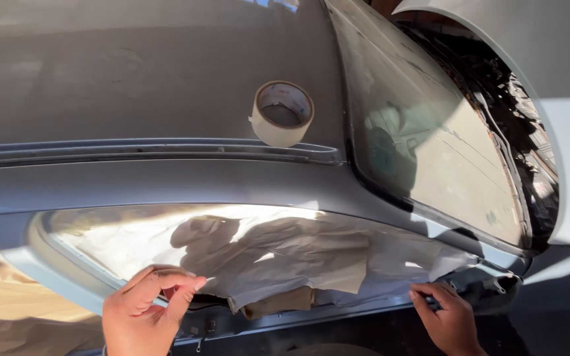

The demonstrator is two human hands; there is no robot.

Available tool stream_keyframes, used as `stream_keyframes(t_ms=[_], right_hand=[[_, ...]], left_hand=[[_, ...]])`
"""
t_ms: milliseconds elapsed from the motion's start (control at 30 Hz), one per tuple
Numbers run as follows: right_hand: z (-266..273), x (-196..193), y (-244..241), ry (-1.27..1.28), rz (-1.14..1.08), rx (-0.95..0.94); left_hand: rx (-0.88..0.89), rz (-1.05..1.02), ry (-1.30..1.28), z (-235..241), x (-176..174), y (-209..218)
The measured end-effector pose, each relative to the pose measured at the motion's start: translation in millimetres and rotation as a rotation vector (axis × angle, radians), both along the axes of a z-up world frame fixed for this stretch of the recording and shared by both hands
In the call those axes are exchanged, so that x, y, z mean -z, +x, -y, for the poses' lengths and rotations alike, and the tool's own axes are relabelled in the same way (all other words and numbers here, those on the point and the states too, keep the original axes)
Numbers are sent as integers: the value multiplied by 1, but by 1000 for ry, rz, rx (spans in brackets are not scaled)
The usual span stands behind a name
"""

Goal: The person applies masking tape to the edges of a car door and fender to secure protective paper. They smooth the tape along the seams and contours of the vehicle body, ensuring the paper stays in place during the preparation process.

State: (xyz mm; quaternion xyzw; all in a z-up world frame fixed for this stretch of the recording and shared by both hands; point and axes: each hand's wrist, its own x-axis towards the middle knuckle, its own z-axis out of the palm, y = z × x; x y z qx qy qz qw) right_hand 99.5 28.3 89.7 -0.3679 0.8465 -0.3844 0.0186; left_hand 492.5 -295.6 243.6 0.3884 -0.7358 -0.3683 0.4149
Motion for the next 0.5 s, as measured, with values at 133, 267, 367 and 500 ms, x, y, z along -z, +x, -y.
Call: stream_keyframes(t_ms=[133, 267, 367, 500], right_hand=[[24, -53, 24, -128, -175, -216], [72, -149, 44, -220, -327, -363], [101, -192, 43, -272, -533, -467], [125, -232, 50, -479, -631, -542]], left_hand=[[170, 96, -458, 50, -137, -52], [297, 512, -618, 81, -135, -143], [281, 599, -722, 95, -104, -192], [293, 397, -717, 61, -131, -188]])
